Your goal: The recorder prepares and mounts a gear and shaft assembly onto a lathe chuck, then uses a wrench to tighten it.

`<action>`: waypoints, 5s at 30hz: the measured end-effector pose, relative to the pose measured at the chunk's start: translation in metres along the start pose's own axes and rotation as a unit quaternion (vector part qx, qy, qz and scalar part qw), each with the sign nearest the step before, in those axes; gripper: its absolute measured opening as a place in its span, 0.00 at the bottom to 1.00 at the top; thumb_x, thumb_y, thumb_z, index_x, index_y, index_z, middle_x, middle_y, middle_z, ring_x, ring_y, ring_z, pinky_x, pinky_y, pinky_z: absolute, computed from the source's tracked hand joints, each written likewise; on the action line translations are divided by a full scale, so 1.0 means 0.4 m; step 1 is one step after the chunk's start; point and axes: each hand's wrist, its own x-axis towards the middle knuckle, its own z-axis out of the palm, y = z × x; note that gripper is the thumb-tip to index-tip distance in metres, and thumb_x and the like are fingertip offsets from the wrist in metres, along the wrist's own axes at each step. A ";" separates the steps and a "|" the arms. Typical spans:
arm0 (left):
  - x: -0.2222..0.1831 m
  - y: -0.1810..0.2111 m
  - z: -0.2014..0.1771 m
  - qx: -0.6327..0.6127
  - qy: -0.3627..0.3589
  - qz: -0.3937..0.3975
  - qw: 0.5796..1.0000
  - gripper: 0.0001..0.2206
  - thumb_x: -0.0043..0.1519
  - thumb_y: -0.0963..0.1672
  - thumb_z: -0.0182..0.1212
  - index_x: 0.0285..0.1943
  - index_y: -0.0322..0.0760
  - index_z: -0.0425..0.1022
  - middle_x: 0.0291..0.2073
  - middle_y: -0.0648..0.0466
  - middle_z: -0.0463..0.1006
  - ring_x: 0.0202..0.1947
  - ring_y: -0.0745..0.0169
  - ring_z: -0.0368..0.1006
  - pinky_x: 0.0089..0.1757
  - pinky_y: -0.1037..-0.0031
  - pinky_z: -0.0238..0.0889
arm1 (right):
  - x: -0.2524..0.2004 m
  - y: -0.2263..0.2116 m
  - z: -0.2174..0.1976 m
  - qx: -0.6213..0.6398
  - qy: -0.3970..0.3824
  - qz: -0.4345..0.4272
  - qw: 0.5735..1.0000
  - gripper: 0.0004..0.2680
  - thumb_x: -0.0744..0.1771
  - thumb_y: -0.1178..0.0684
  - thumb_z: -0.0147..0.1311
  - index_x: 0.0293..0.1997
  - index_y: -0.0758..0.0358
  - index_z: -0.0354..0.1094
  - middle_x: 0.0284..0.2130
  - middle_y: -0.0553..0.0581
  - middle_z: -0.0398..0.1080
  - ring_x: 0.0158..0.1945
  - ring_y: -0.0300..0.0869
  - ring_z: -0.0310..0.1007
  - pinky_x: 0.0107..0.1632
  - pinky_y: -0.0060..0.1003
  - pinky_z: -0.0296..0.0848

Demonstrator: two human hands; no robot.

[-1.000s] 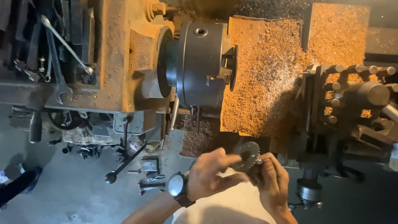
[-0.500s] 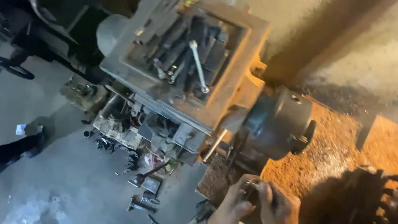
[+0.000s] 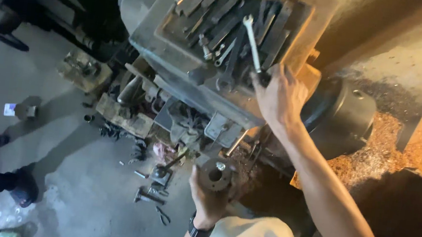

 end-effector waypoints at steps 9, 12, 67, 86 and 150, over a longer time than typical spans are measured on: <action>0.035 0.011 0.070 0.125 0.222 -0.146 0.956 0.36 0.62 0.64 0.34 0.50 0.33 0.75 0.35 0.49 0.79 0.27 0.62 0.72 0.27 0.73 0.62 | -0.043 0.074 -0.059 0.132 0.059 0.023 0.989 0.05 0.71 0.57 0.65 0.39 0.64 0.73 0.30 0.53 0.77 0.30 0.38 0.74 0.34 0.35 0.71; 0.029 -0.011 0.030 0.184 0.184 -0.148 0.954 0.36 0.65 0.64 0.36 0.53 0.31 0.74 0.36 0.47 0.79 0.30 0.65 0.71 0.28 0.76 0.59 | -0.070 0.096 -0.241 0.301 0.164 -0.062 0.937 0.03 0.73 0.65 0.62 0.48 0.69 0.71 0.46 0.60 0.76 0.48 0.41 0.79 0.51 0.32 0.78; 0.171 -0.332 0.055 0.525 -0.199 -0.359 0.746 0.29 0.73 0.54 0.30 0.42 0.33 0.77 0.21 0.58 0.68 0.20 0.69 0.58 0.24 0.74 0.53 | -0.552 0.303 -0.484 0.213 -0.200 0.093 0.952 0.06 0.62 0.51 0.62 0.32 0.60 0.72 0.25 0.50 0.74 0.28 0.39 0.76 0.31 0.37 0.72; 0.184 -0.349 0.037 0.663 -0.255 -0.196 0.676 0.33 0.76 0.57 0.28 0.49 0.27 0.76 0.30 0.52 0.74 0.31 0.63 0.66 0.34 0.70 0.62 | -0.555 0.331 -0.481 0.191 -0.157 0.080 0.966 0.07 0.61 0.49 0.63 0.31 0.60 0.73 0.25 0.52 0.72 0.30 0.45 0.72 0.33 0.40 0.70; 0.204 -0.439 0.075 0.643 -0.175 -0.173 0.725 0.29 0.71 0.56 0.34 0.43 0.31 0.76 0.27 0.57 0.76 0.26 0.71 0.68 0.30 0.78 0.62 | -0.705 0.357 -0.361 0.459 -0.059 0.405 0.788 0.10 0.65 0.46 0.61 0.30 0.61 0.74 0.25 0.49 0.75 0.28 0.35 0.70 0.31 0.33 0.71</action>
